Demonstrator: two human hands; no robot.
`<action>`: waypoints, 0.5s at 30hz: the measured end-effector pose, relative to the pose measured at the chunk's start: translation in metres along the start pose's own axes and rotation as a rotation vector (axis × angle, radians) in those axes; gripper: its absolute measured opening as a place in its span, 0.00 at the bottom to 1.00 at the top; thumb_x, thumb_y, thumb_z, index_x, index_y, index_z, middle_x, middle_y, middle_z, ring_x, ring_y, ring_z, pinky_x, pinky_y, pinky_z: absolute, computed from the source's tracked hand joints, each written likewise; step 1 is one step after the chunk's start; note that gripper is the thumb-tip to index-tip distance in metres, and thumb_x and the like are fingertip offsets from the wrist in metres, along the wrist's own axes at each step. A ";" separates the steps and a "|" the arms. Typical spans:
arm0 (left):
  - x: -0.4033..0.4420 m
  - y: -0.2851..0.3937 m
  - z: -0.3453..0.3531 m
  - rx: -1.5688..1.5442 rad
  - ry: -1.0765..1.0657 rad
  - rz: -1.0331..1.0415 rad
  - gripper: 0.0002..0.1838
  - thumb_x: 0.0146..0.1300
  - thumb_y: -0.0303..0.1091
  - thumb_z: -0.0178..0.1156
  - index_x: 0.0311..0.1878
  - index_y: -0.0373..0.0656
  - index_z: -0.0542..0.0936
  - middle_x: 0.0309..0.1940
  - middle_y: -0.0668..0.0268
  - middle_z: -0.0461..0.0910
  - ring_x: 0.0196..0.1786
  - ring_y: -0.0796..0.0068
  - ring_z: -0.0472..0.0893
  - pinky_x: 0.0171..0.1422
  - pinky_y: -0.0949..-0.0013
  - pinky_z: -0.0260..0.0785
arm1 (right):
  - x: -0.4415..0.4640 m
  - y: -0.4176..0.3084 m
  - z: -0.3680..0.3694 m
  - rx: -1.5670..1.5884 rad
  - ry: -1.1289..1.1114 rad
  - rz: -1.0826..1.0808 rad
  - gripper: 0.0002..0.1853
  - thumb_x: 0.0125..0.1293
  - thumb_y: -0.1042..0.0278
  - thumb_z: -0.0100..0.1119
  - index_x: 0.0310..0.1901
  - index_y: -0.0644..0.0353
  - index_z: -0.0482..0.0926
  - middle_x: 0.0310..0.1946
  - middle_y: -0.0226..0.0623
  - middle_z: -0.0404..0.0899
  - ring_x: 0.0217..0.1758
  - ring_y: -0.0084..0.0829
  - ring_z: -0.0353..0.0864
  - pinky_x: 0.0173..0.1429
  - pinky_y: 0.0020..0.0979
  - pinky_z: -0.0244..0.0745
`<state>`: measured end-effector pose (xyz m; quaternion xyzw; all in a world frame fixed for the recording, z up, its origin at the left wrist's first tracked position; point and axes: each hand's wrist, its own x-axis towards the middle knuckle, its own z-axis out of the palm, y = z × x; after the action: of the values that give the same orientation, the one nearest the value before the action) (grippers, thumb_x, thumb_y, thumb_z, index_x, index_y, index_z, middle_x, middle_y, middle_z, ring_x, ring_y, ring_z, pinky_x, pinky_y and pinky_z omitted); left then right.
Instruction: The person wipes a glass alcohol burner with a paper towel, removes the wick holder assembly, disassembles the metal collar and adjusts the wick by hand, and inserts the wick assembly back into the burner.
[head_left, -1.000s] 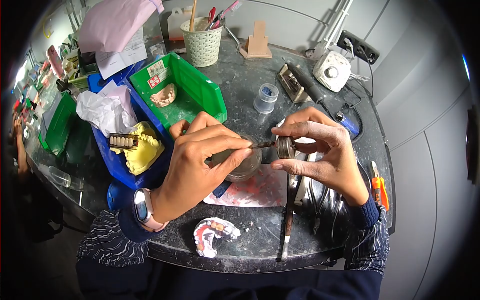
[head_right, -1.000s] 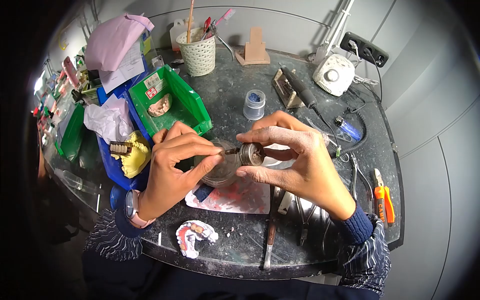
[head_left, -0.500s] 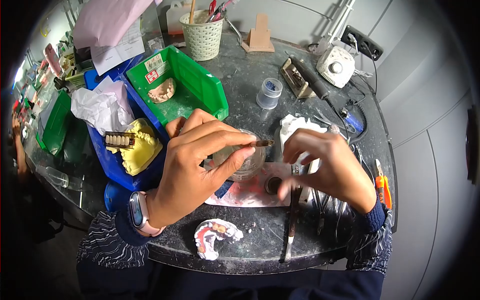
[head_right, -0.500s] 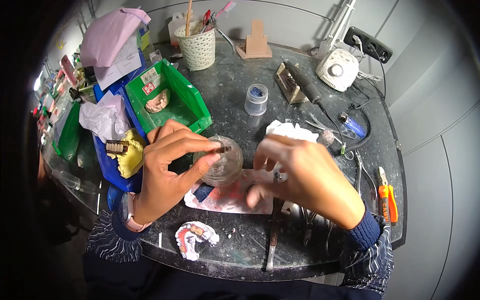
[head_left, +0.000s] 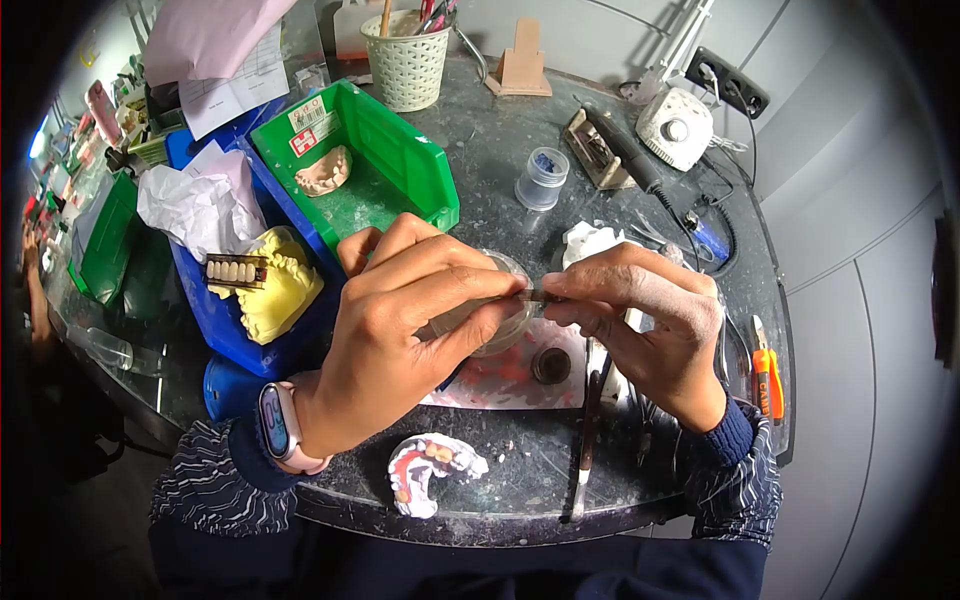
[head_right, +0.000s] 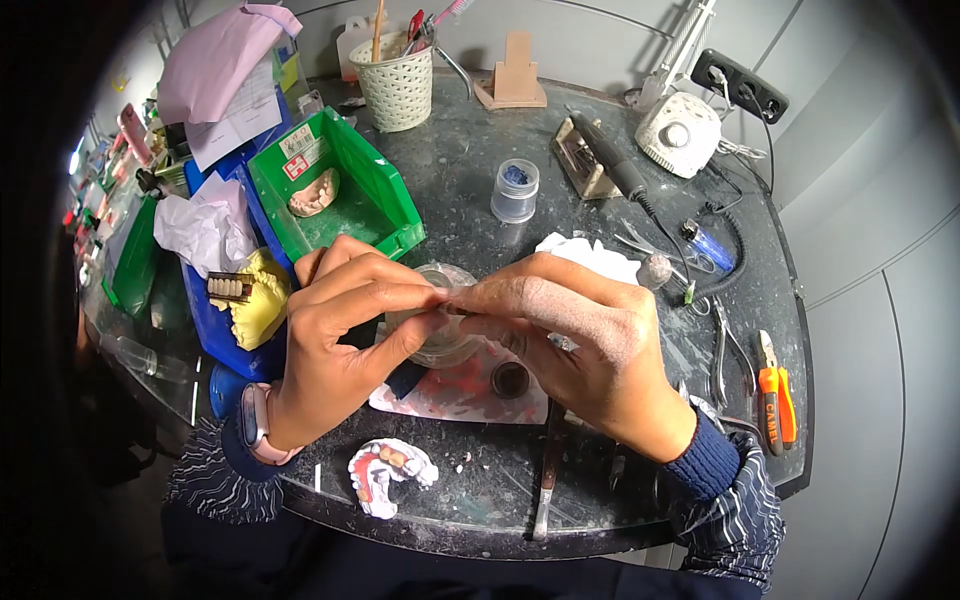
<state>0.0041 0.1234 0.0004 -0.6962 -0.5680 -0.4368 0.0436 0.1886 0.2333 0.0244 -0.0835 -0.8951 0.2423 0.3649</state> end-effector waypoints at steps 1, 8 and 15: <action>0.000 0.000 0.000 0.001 0.000 -0.001 0.08 0.51 0.32 0.71 0.36 0.45 0.86 0.33 0.70 0.84 0.39 0.70 0.77 0.50 0.69 0.60 | 0.000 0.000 -0.001 0.008 0.001 0.009 0.13 0.49 0.79 0.73 0.39 0.62 0.86 0.31 0.36 0.85 0.33 0.27 0.85 0.32 0.25 0.78; 0.002 0.008 -0.001 -0.007 0.011 0.014 0.10 0.51 0.34 0.72 0.37 0.47 0.86 0.33 0.71 0.84 0.38 0.72 0.77 0.50 0.69 0.59 | -0.001 0.005 -0.001 -0.012 -0.027 -0.100 0.11 0.50 0.79 0.73 0.37 0.62 0.85 0.31 0.35 0.85 0.32 0.27 0.85 0.32 0.24 0.78; 0.001 0.000 0.000 0.010 0.060 0.023 0.08 0.52 0.32 0.71 0.37 0.47 0.86 0.32 0.73 0.83 0.38 0.73 0.76 0.49 0.69 0.58 | 0.002 -0.001 -0.033 -0.055 -0.514 0.292 0.09 0.52 0.76 0.71 0.37 0.60 0.85 0.31 0.32 0.84 0.27 0.26 0.83 0.30 0.28 0.76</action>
<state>0.0044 0.1241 0.0014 -0.6891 -0.5606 -0.4540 0.0690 0.2101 0.2453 0.0469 -0.1573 -0.9429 0.2811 0.0851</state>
